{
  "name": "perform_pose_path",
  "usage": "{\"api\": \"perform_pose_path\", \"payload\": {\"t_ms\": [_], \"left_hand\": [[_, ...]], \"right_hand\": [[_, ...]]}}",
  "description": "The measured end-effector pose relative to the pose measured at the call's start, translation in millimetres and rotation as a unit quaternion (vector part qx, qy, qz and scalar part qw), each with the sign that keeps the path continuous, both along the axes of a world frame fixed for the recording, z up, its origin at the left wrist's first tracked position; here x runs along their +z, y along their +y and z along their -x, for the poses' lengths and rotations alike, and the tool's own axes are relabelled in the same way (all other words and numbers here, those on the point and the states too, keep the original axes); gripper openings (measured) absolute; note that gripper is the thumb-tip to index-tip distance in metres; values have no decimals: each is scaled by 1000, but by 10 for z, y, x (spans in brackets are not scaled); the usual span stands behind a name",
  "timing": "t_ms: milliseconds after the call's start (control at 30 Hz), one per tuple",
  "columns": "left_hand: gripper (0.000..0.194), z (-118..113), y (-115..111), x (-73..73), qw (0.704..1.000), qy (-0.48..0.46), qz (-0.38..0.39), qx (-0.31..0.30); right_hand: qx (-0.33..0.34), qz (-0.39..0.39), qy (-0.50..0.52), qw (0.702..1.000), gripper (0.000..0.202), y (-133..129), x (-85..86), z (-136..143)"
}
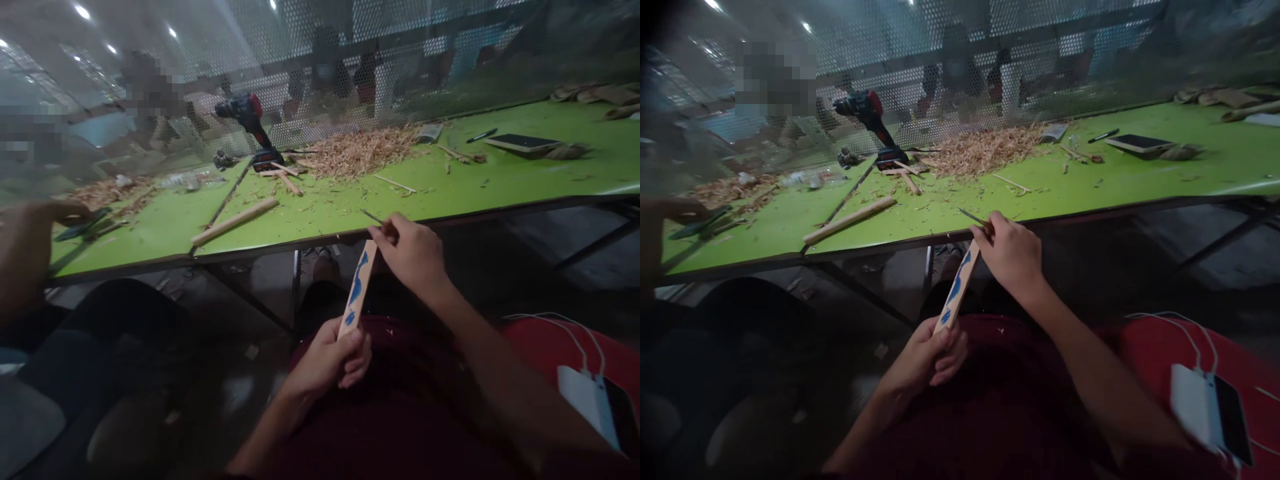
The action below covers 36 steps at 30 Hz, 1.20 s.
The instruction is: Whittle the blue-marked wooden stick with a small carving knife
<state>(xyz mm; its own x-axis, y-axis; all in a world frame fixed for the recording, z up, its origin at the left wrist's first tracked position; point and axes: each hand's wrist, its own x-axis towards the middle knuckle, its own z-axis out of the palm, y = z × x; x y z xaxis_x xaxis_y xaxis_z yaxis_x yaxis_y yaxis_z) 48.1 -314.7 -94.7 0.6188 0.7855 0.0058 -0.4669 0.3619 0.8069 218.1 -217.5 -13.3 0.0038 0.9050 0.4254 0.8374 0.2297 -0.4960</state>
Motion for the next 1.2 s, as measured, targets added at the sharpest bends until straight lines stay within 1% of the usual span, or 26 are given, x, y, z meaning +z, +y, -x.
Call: {"api": "perform_pose_path", "payload": {"t_ms": [33,67,100,200,233,300,367,433,500,633,733,800,900,967,1067,1200], "left_hand": [[35,-9,2,-9,1000,-14,-6,3],[33,-21,4,-18,1000,-24,-11,7],[32,-34,7,-27,999,-31,-15,14],[33,-71,13,-28,998,-31,-23,40],[35,-79,12,-19,998,-24,-30,51],[40,-87,6,7,997,8,-44,70],[44,-86,0,34,994,48,-52,86],[44,-81,0,54,991,74,-55,101],[44,-79,7,72,987,88,-69,116],[52,-80,26,114,978,115,-106,135],[55,-71,21,137,977,113,-108,142],[55,-55,6,146,978,104,-106,147],[53,-26,-17,187,976,94,-109,166],[51,-8,-19,247,973,87,-113,183],[49,10,3,363,969,70,-112,209],[44,27,51,478,961,53,-103,252]], "right_hand": [[-33,-12,-33,999,29,-106,-52,3],[-41,-9,-62,997,30,-220,-109,12],[-29,5,-86,996,30,-336,-169,29],[62,50,-147,986,21,-646,-323,109],[90,49,-165,981,18,-718,-356,137],[122,26,-196,973,15,-798,-387,178],[135,1,-222,966,15,-798,-388,198],[136,-16,-241,961,15,-740,-388,207],[133,-29,-250,959,14,-657,-405,220],[117,-66,-254,958,17,-509,-474,267],[118,-95,-254,955,20,-441,-490,297],[128,-107,-254,953,21,-405,-455,315],[158,-111,-254,948,27,-339,-330,358],[176,-111,-255,944,30,-271,-218,404],[184,-115,-255,942,33,-137,-52,490],[189,-111,-257,941,32,23,112,580]]}}
